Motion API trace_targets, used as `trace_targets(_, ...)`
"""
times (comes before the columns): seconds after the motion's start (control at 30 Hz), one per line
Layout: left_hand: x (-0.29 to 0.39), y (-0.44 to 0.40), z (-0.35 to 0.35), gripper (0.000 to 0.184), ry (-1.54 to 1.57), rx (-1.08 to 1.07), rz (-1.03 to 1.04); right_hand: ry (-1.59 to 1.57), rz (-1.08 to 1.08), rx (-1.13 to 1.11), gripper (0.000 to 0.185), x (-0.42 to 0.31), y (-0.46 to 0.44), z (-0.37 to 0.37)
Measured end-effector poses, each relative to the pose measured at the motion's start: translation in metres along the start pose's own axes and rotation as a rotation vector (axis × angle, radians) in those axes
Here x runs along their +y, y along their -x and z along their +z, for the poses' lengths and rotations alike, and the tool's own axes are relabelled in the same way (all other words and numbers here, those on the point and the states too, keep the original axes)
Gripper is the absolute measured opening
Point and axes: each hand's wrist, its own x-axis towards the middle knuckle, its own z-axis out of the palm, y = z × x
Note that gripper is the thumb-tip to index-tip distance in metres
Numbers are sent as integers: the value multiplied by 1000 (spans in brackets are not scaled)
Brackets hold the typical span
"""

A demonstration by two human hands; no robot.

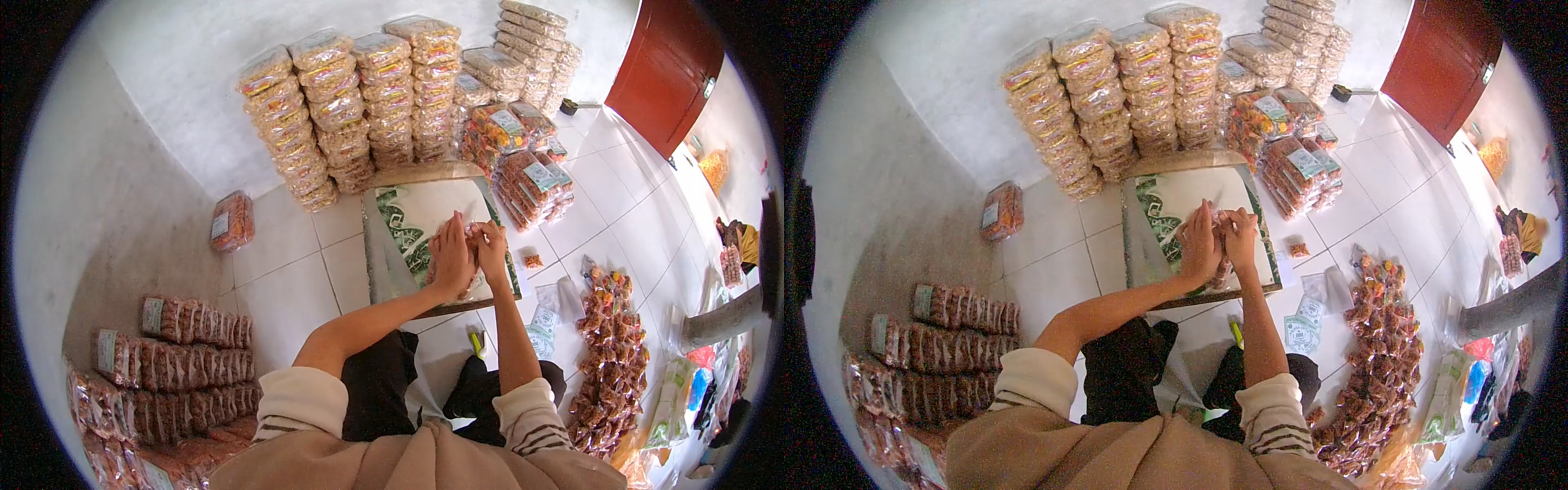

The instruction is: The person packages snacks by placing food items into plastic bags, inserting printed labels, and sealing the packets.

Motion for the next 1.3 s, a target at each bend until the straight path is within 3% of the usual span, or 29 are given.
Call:
trace_targets(0.27,-18,-11,-2,53,30,-6,-7,-66,-91,24,10,1,-3,0)
trace_targets(0.47,-33,-19,-1,58,239,0,23,-58,-128,21,11,4,-9,4)
trace_targets(0.63,-42,-39,-11,59,433,-70,-82,-65,-170,49,8,-4,-23,14)
trace_targets(0.77,-46,-51,-18,58,325,4,-5,35,-226,63,6,-5,-36,27)
trace_targets(0.87,-48,-50,-18,51,279,85,45,74,-234,47,14,-2,-36,33)
trace_targets(0.97,-44,-46,-22,47,263,12,6,47,-126,53,20,-4,-33,31)
trace_targets(1.07,-43,-43,-21,46,264,87,41,198,-241,-1,31,-5,-32,17)
trace_targets(1.13,-41,-41,-21,42,224,80,20,31,-158,135,42,8,-26,9)
trace_targets(1.17,-41,-41,-19,42,229,76,24,48,-183,94,52,14,-22,6)
trace_targets(1.27,-35,-36,-20,42,229,90,4,137,-160,-70,53,13,-11,5)
trace_targets(1.3,-33,-36,-21,41,232,54,-12,182,-163,-64,46,9,-11,7)
